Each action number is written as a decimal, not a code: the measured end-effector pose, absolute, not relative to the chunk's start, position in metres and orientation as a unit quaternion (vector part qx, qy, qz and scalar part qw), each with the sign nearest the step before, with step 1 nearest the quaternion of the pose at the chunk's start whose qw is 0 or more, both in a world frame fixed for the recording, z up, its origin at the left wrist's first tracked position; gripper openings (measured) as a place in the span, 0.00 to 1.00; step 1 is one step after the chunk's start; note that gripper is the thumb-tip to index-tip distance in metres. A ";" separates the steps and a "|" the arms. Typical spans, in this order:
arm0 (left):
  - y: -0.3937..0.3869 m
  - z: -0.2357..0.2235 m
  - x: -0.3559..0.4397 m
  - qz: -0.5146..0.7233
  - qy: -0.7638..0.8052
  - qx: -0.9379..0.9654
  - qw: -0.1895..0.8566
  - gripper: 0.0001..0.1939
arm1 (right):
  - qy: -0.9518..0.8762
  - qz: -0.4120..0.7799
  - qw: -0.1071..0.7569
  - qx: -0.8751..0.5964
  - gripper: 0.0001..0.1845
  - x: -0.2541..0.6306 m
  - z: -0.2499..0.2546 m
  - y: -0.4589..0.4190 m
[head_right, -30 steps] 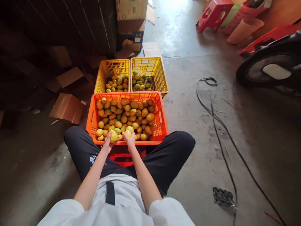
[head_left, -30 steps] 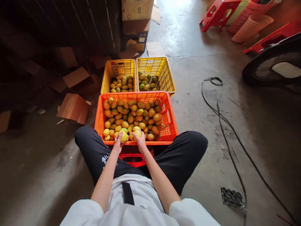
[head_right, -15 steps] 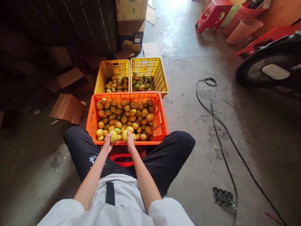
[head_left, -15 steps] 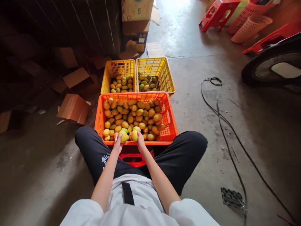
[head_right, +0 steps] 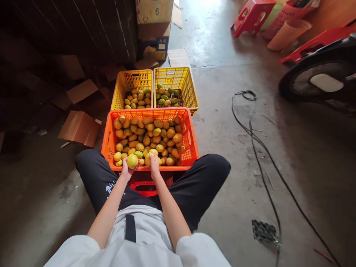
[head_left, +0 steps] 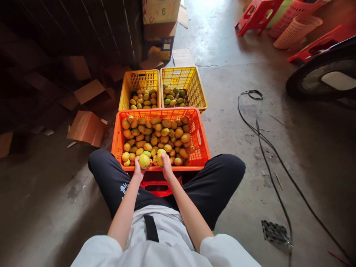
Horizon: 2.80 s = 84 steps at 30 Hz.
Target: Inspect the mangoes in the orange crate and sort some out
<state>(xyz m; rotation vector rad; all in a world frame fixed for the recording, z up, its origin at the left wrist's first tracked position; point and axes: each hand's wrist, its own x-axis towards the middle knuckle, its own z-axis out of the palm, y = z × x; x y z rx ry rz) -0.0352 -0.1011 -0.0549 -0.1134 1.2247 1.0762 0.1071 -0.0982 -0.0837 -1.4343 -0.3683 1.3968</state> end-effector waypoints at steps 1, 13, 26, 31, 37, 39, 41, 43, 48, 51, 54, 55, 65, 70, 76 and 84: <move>-0.101 -0.055 -0.036 0.482 0.545 -0.053 0.684 0.24 | -0.152 0.581 0.521 -0.607 0.30 0.107 -0.081 -0.099; -0.105 -0.055 -0.035 0.485 0.580 0.007 0.655 0.23 | -0.126 0.616 0.508 -0.589 0.35 0.103 -0.061 -0.099; -0.104 -0.054 -0.035 0.517 0.565 -0.002 0.643 0.13 | -0.128 0.608 0.519 -0.587 0.23 0.104 -0.071 -0.099; -0.104 -0.064 -0.038 0.485 0.558 -0.007 0.673 0.19 | -0.120 0.607 0.526 -0.584 0.20 0.106 -0.076 -0.096; -0.104 -0.070 -0.038 0.471 0.532 -0.020 0.703 0.26 | -0.079 0.639 0.540 -0.543 0.20 0.108 -0.077 -0.095; -0.104 -0.070 -0.039 0.469 0.531 -0.040 0.705 0.27 | -0.085 0.648 0.539 -0.531 0.21 0.108 -0.076 -0.096; -0.104 -0.070 -0.039 0.474 0.526 -0.052 0.705 0.27 | -0.093 0.657 0.536 -0.522 0.23 0.108 -0.076 -0.096; -0.104 -0.068 -0.039 0.486 0.516 -0.050 0.703 0.26 | -0.095 0.665 0.533 -0.514 0.25 0.107 -0.076 -0.096; -0.106 -0.057 -0.038 0.512 0.493 -0.035 0.702 0.22 | -0.056 0.653 0.547 -0.521 0.26 0.111 -0.075 -0.093; -0.107 -0.054 -0.036 0.508 0.494 -0.026 0.705 0.20 | -0.045 0.632 0.562 -0.532 0.24 0.116 -0.071 -0.092; -0.108 -0.058 -0.035 0.492 0.503 -0.031 0.710 0.21 | -0.050 0.643 0.558 -0.522 0.23 0.121 -0.066 -0.092; -0.108 -0.061 -0.036 0.492 0.504 -0.031 0.709 0.21 | -0.051 0.647 0.558 -0.517 0.23 0.121 -0.065 -0.092; -0.112 -0.068 -0.036 0.492 0.533 -0.012 0.688 0.20 | -0.051 0.725 0.500 -0.470 0.20 0.121 -0.058 -0.095; -0.108 -0.063 -0.037 0.499 0.528 -0.030 0.686 0.18 | -0.034 0.715 0.499 -0.489 0.22 0.122 -0.056 -0.095; -0.106 -0.064 -0.039 0.497 0.503 -0.023 0.707 0.21 | -0.031 0.707 0.499 -0.500 0.21 0.123 -0.058 -0.094; -0.107 -0.063 -0.039 0.501 0.494 -0.014 0.711 0.18 | -0.015 0.707 0.508 -0.492 0.24 0.121 -0.058 -0.093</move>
